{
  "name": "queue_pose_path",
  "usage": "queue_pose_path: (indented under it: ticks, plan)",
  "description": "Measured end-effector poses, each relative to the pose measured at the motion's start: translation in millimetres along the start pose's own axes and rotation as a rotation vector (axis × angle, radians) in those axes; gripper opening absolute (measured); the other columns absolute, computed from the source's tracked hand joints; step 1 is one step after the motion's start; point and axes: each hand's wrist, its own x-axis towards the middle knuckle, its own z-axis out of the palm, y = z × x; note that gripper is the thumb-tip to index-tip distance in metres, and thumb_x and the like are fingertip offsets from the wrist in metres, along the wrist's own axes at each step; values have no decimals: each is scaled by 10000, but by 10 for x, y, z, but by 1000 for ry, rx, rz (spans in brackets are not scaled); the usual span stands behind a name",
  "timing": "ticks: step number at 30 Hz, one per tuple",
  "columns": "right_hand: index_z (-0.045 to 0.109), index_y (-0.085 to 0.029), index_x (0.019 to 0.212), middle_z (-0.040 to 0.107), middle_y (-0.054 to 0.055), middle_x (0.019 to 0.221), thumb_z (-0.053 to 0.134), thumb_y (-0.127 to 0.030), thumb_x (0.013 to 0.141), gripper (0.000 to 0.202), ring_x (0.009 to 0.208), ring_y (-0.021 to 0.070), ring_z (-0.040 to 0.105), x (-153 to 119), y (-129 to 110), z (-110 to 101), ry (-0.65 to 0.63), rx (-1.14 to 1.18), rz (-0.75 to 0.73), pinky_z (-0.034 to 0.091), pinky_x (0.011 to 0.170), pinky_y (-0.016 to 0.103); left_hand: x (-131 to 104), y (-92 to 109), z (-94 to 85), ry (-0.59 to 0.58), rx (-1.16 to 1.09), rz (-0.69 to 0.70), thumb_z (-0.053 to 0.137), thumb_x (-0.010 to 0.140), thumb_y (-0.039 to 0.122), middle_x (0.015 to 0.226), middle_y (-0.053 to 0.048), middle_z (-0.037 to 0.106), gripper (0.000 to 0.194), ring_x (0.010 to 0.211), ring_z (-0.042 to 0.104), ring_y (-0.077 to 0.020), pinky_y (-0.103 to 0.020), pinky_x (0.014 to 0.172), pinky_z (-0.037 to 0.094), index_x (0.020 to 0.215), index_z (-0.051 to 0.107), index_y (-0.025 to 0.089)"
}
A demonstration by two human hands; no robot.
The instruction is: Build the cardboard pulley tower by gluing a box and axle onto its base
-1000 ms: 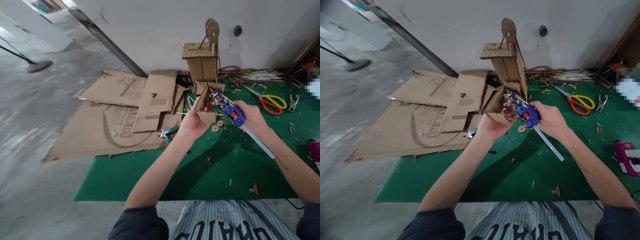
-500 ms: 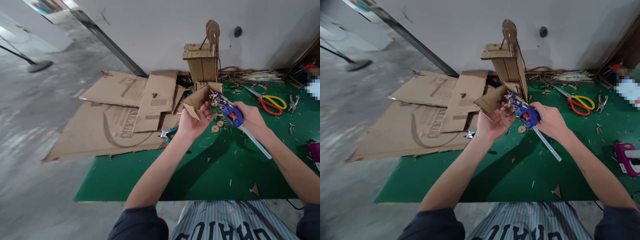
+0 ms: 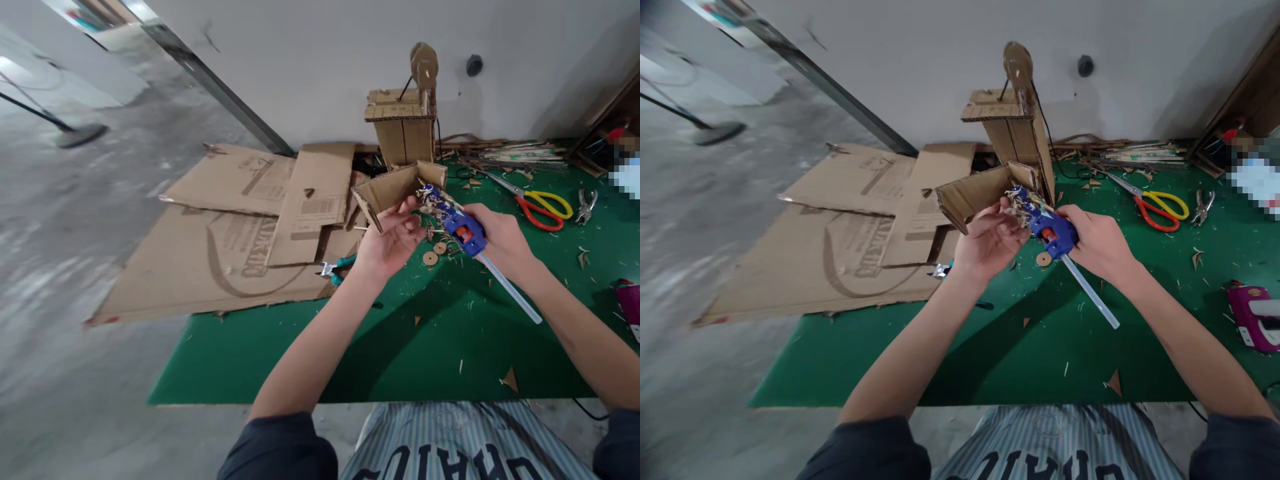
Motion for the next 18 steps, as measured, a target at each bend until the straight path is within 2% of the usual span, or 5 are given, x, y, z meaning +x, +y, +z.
queue_pose_path:
  ticks: [4, 9, 12, 14, 18]
  plan:
    - [646, -194, 1103, 762, 82, 876, 539, -348, 897, 279, 729, 231, 690, 0, -35, 11, -6, -23, 22, 421, 597, 294, 1, -42, 14, 17, 31, 88, 748, 853, 94, 743, 50, 688, 153, 482, 510, -15, -167, 483, 418, 772, 651, 180]
    - [649, -205, 1102, 756, 67, 843, 583, -377, 897, 276, 693, 216, 680, -29, -46, 70, 23, 23, 0, 447, 603, 301, -1, -64, 21, 116, 144, 274, 750, 911, 174, 756, 33, 651, 270, 457, 431, -15, -171, 459, 397, 694, 590, 182]
    - [652, -210, 1125, 757, 54, 862, 648, -408, 891, 306, 666, 181, 667, -64, -53, 112, 110, 141, -43, 484, 609, 292, 3, -56, 8, 145, 208, 360, 783, 896, 212, 716, 34, 604, 293, 469, 397, -17, -170, 435, 351, 676, 592, 180]
    - [658, -225, 1113, 746, 39, 841, 697, -456, 880, 331, 640, 165, 652, -79, -78, 118, 161, 225, 13, 504, 601, 292, 11, -47, -5, 157, 239, 405, 812, 869, 219, 715, 33, 594, 285, 484, 396, -19, -174, 424, 328, 676, 606, 181]
    - [645, -246, 962, 665, -4, 702, 684, -582, 887, 347, 567, 147, 602, -55, -162, 65, 236, 428, 266, 526, 583, 316, 29, -42, -20, 163, 255, 426, 827, 844, 212, 707, 28, 596, 293, 494, 409, -22, -180, 421, 316, 649, 612, 176]
